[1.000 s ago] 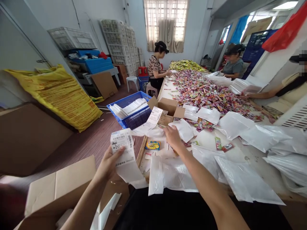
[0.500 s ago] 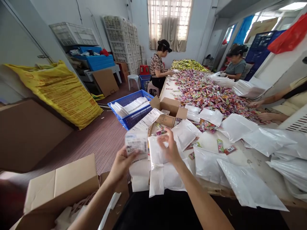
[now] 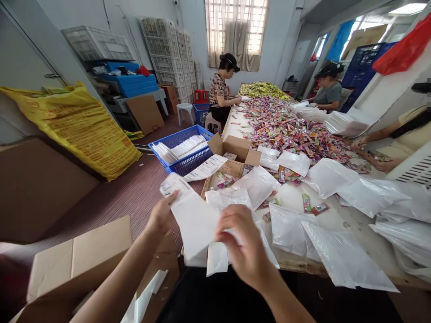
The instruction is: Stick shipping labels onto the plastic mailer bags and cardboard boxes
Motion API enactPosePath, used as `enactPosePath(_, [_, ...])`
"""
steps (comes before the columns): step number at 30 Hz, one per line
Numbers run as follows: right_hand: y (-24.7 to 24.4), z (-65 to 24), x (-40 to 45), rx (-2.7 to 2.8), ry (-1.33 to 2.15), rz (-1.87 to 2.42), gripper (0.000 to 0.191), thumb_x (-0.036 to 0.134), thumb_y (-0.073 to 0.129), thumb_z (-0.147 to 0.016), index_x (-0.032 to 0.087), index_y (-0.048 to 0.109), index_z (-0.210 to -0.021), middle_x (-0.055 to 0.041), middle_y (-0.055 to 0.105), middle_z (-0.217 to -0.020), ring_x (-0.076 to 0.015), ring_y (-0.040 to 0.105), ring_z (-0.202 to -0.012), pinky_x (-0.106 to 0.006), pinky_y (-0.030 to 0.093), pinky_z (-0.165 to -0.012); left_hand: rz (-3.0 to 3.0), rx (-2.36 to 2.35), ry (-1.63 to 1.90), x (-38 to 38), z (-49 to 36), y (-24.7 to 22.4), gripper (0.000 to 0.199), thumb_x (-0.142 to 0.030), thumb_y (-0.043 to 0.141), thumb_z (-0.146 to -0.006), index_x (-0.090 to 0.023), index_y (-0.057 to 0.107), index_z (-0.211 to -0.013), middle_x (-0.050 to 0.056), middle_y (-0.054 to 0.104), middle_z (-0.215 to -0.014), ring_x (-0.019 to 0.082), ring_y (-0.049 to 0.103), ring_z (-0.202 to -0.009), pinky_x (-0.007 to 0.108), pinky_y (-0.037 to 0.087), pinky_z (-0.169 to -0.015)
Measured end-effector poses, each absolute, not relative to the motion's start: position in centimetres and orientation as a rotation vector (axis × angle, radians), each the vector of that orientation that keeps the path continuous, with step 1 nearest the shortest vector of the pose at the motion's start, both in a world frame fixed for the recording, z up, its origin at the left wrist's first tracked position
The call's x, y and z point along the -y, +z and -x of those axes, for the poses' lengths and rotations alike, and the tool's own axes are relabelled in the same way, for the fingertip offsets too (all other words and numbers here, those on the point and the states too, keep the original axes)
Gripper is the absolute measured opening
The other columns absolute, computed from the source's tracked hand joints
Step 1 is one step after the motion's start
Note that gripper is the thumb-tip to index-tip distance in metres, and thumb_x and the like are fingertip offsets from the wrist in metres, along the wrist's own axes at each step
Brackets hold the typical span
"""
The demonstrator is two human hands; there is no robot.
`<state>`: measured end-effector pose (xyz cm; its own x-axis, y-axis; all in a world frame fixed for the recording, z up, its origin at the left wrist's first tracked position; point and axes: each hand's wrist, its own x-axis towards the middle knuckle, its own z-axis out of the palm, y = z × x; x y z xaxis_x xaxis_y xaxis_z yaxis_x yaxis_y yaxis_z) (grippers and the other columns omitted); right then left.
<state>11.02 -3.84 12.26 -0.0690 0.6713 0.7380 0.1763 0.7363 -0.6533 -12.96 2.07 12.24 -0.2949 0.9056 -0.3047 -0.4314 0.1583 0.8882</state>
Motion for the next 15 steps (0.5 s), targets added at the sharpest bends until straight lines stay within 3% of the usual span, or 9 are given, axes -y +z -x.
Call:
enactPosePath(3, [11.7,-12.9,-1.2,1.424,0.499,0.824,0.026,0.041,0.031,-0.099,0.027,0.053,-0.097,-0.004,0.055,-0.086,-0.0196,0.056,-0.08,-0.036,0.05,-0.074,-0.56,-1.254,1.46,-3.0,16.0,13.0,0.022,-0.027,0.056,-0.083,-0.014,0.068,-0.096,0.012,0.078,-0.092,0.03,0.071,-0.101,0.04,0.06,-0.082])
enactPosePath(5, [9.0,-11.8,-5.0,1.641,0.445,1.15,0.036,0.042,0.023,-0.1,0.024,0.053,-0.107,-0.0063,0.058,-0.09,-0.0197,0.057,-0.084,-0.035,0.049,-0.076,-0.57,-1.212,1.333,-2.7,17.2,13.6,0.025,-0.029,0.056,-0.083,-0.012,0.069,-0.096,0.014,0.078,-0.091,0.032,0.072,-0.099,0.042,0.061,-0.08])
enactPosePath(7, [5.3,-9.4,-7.5,1.793,0.464,1.255,0.033,0.044,0.039,-0.096,0.021,0.057,-0.111,-0.0096,0.063,-0.096,-0.0242,0.059,-0.093,-0.039,0.049,-0.082,-0.572,-1.198,1.213,-2.1,17.4,14.0,0.028,-0.029,0.059,-0.082,-0.009,0.07,-0.098,0.016,0.078,-0.089,0.034,0.073,-0.094,0.043,0.061,-0.077])
enactPosePath(9, [1.7,-7.1,-8.3,1.877,0.461,1.276,0.038,0.043,0.052,-0.09,0.02,0.058,-0.12,-0.0133,0.063,-0.117,-0.0302,0.054,-0.113,-0.047,0.042,-0.097,-0.605,-1.202,1.141,-1.3,17.0,14.1,0.03,-0.028,0.063,-0.081,-0.007,0.069,-0.101,0.018,0.078,-0.088,0.034,0.074,-0.088,0.042,0.062,-0.071])
enactPosePath(12, [-1.8,-5.7,-8.5,2.112,0.459,1.191,0.06,0.051,0.068,-0.078,0.023,0.055,-0.131,-0.0117,0.051,-0.141,-0.0333,0.04,-0.134,-0.053,0.024,-0.114,-0.666,-1.219,1.094,-0.6,16.1,13.7,0.032,-0.028,0.067,-0.08,-0.006,0.068,-0.102,0.018,0.078,-0.085,0.031,0.075,-0.078,0.037,0.062,-0.063])
enactPosePath(15, [-1.7,-5.8,-9.6,2.272,0.453,1.231,0.082,0.064,0.07,-0.071,0.021,0.049,-0.138,-0.0145,0.042,-0.15,-0.0365,0.031,-0.141,-0.058,0.012,-0.118,-0.707,-1.243,1.127,-0.2,14.7,13.1,0.032,-0.03,0.072,-0.077,-0.007,0.068,-0.099,0.015,0.078,-0.081,0.027,0.075,-0.068,0.033,0.06,-0.059])
